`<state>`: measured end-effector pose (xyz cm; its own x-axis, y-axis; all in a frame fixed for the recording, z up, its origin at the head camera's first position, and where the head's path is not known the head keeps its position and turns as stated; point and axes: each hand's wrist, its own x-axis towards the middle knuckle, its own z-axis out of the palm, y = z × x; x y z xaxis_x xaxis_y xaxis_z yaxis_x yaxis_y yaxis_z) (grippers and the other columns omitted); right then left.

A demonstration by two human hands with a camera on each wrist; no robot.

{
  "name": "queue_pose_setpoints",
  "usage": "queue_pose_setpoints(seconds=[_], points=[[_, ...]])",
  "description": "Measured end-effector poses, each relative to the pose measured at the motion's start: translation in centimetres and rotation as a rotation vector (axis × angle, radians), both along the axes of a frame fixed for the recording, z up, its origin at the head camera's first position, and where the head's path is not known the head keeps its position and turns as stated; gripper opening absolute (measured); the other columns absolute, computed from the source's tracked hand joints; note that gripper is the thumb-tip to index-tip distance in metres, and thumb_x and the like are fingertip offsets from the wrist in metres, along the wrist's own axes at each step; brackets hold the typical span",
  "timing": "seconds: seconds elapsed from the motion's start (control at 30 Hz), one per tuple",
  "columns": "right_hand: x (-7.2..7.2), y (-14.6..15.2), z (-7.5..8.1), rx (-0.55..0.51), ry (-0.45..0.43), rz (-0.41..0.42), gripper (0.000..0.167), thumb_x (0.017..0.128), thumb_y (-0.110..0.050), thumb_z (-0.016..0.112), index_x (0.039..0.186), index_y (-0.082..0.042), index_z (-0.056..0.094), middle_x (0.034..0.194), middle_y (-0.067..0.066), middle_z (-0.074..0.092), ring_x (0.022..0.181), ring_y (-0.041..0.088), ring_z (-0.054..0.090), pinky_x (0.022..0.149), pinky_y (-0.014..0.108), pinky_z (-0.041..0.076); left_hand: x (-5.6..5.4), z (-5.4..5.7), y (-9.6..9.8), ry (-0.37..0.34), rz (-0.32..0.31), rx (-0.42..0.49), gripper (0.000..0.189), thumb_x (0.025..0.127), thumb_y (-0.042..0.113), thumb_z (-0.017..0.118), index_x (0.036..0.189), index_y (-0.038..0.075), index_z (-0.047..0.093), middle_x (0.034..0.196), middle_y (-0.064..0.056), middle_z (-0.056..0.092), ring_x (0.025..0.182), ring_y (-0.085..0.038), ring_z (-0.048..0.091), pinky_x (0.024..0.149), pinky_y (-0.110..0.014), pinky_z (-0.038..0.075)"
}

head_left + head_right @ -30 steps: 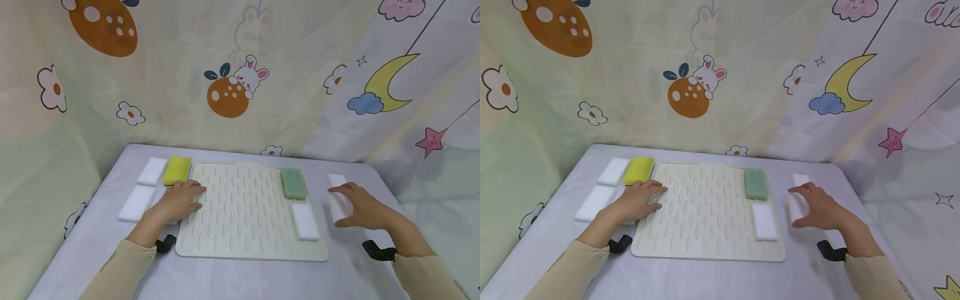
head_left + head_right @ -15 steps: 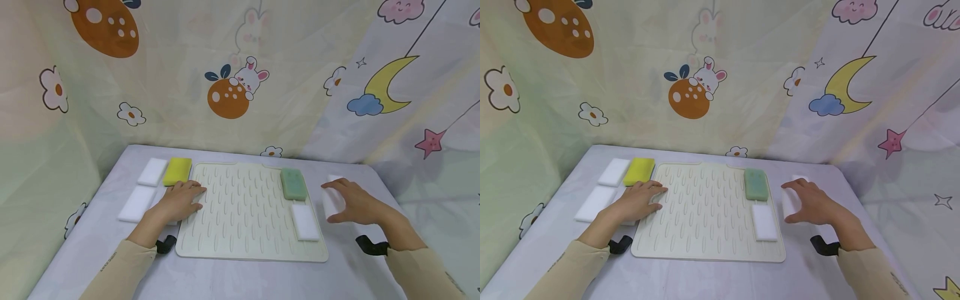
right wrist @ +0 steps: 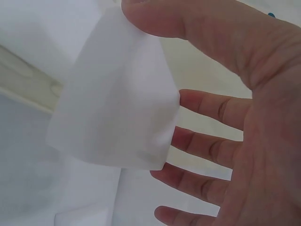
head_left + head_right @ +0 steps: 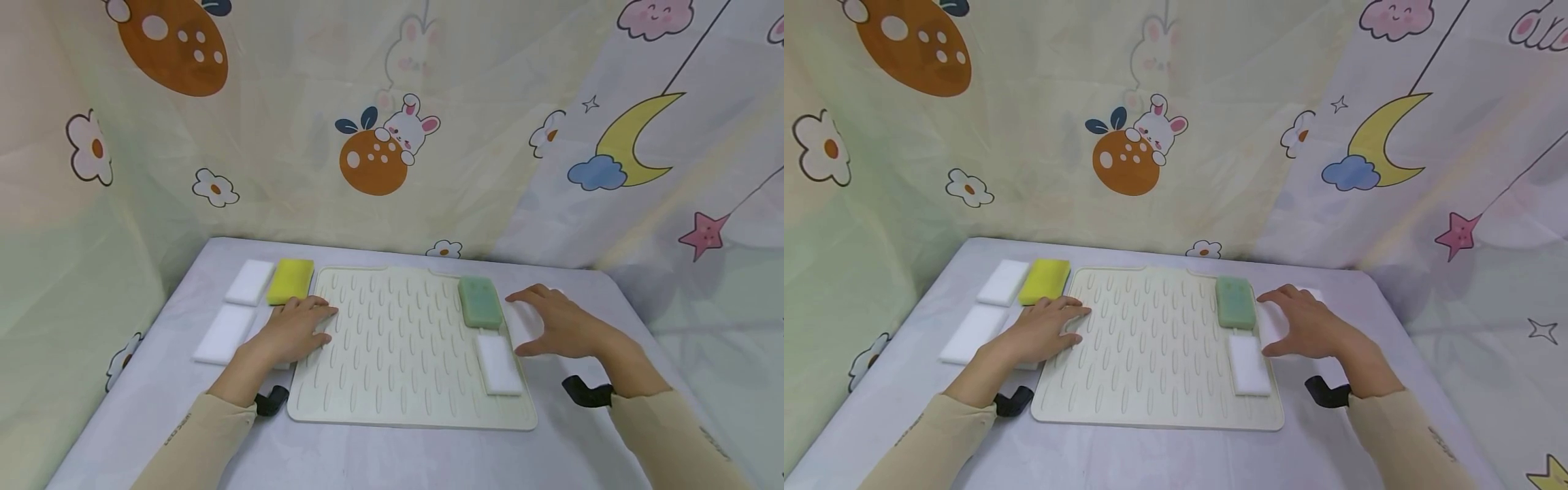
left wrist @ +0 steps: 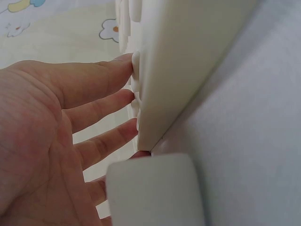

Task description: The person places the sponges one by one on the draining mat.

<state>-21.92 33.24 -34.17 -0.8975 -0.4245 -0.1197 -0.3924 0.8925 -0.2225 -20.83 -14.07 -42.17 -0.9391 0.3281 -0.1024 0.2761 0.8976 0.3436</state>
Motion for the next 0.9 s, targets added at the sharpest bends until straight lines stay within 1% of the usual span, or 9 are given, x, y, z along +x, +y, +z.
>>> queue_pose_setpoints(seconds=[0.17,0.4,0.67,0.9], points=[[-0.3,-0.9,0.0,-0.004,-0.003,0.003,0.087,0.074,-0.047,0.092,0.145,-0.015,0.054,0.147,0.019,0.048,0.132,0.045,0.046,0.102,0.066,0.044,-0.1,-0.1,0.0,0.005,0.002,-0.002,0.054,0.099,0.030,0.071,0.150,0.020,0.056,0.157,-0.009,0.047,0.139,-0.043,0.041,0.109,-0.067,0.034],[-0.8,-1.8,-0.1,-0.006,-0.012,0.000,0.086,0.075,-0.045,0.092,0.146,-0.014,0.054,0.149,0.018,0.048,0.133,0.044,0.045,0.104,0.066,0.043,-0.1,-0.4,0.0,0.005,0.011,0.000,0.056,0.098,0.032,0.071,0.150,0.021,0.056,0.158,-0.008,0.047,0.141,-0.043,0.039,0.111,-0.066,0.032],[-1.6,-2.6,-0.3,-0.004,-0.003,0.007,0.085,0.076,-0.047,0.091,0.146,-0.015,0.054,0.150,0.018,0.047,0.135,0.043,0.045,0.106,0.065,0.043,-0.1,-0.4,0.1,0.003,0.013,0.003,0.055,0.098,0.031,0.071,0.150,0.021,0.056,0.157,-0.008,0.047,0.141,-0.043,0.039,0.112,-0.066,0.032],[-2.2,-3.4,-0.1,-0.015,0.003,0.019,0.084,0.077,-0.047,0.090,0.147,-0.015,0.055,0.150,0.017,0.048,0.135,0.042,0.045,0.107,0.064,0.043,-0.1,-0.3,0.1,0.006,0.014,-0.004,0.055,0.098,0.031,0.071,0.150,0.021,0.056,0.156,-0.008,0.048,0.139,-0.042,0.041,0.110,-0.066,0.034]])
